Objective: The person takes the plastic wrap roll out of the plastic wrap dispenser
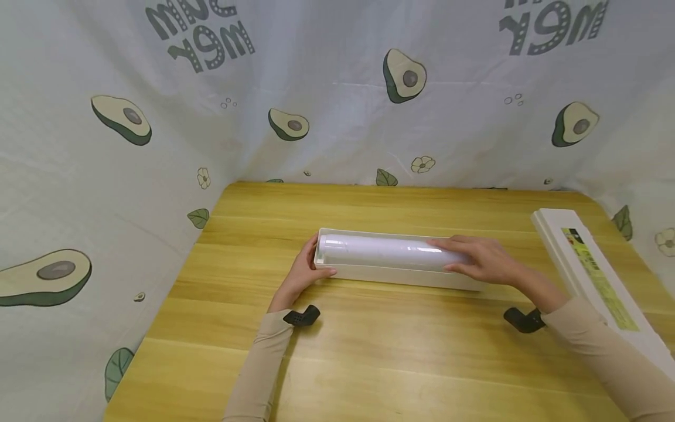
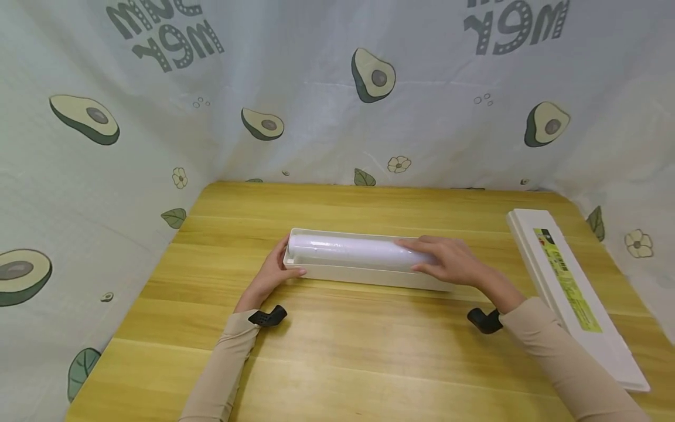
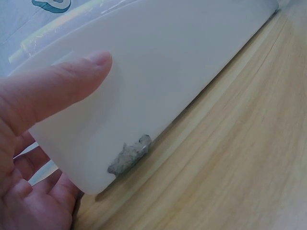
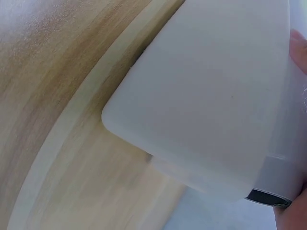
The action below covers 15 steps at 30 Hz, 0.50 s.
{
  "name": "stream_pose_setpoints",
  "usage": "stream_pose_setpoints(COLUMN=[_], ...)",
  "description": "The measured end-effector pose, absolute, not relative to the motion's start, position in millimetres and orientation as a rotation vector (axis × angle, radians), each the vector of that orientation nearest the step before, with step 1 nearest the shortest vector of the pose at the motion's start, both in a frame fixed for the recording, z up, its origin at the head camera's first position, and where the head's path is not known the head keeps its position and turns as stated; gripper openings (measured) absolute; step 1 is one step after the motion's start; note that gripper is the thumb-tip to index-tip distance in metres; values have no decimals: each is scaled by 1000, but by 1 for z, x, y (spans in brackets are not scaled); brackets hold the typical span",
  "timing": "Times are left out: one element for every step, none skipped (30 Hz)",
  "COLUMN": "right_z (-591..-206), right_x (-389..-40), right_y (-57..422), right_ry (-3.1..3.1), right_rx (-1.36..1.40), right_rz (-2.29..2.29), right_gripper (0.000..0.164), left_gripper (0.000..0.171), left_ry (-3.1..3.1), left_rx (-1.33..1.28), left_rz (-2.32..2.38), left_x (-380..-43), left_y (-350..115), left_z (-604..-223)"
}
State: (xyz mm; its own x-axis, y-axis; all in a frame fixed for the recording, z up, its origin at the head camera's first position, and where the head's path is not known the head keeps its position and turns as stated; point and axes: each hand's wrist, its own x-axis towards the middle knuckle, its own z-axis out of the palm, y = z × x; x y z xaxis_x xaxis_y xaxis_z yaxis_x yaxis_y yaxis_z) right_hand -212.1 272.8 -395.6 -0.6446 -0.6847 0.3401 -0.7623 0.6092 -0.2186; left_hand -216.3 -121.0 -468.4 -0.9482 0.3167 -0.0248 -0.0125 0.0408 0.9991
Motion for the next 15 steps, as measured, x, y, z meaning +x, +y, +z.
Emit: stream_pose_setpoints(right_z=[-395,-395,-394,-394,-393,-393,-392,-392,-391,-391,-390,-390,-389,-389,-388], right_x=[-212,-211,-211,-210,-210,-209,-208,-207,-206,-206,-205,-204,-204,-203,-203], right_y=[273,273,273,273,273,273,273,273,274,274,274,274,274,274,274], right_ry=[-2612,-2611,-2609,-2605,-2599,-2593,-2584,-2574,-2562,-2547,-2533,-2520,-2508,-2501,-2496], right_rx=[1192,1190,1188,1186,1184,1181,1180,1180,1180,1184,1186,1184,1183,1178,1173], right_rz=[505,501,500,498,495,490,488,487,485,481,480,477,478,476,472], right_gripper=[62,62,62,63,63,63,63,63,63,63,63,63,63,64,64], left_gripper=[94,94,93,93,92,92,91,91,90,90,90,91,91,92,92], left_ry=[2077,2075,2074,2072,2071,2071,2068,2067,2066,2064,2064,2064,2064,2065,2064], left_rx=[310,308,305,305,306,304,306,309,311,311,310,308,307,302,299], left_rz=[2001,2005,2006,2009,2011,2012,2014,2015,2016,2017,2015,2013,2010,2006,2003], left_x=[-216,-215,-215,-215,-215,-214,-214,-215,-215,-215,-215,-215,-215,-216,-215], left_y=[-121,-121,-121,-121,-120,-120,-120,-120,-120,-120,-120,-120,-121,-121,-121], left_z=[-469,-469,-469,-469,-469,-469,-470,-470,-470,-471,-471,-471,-471,-470,-469])
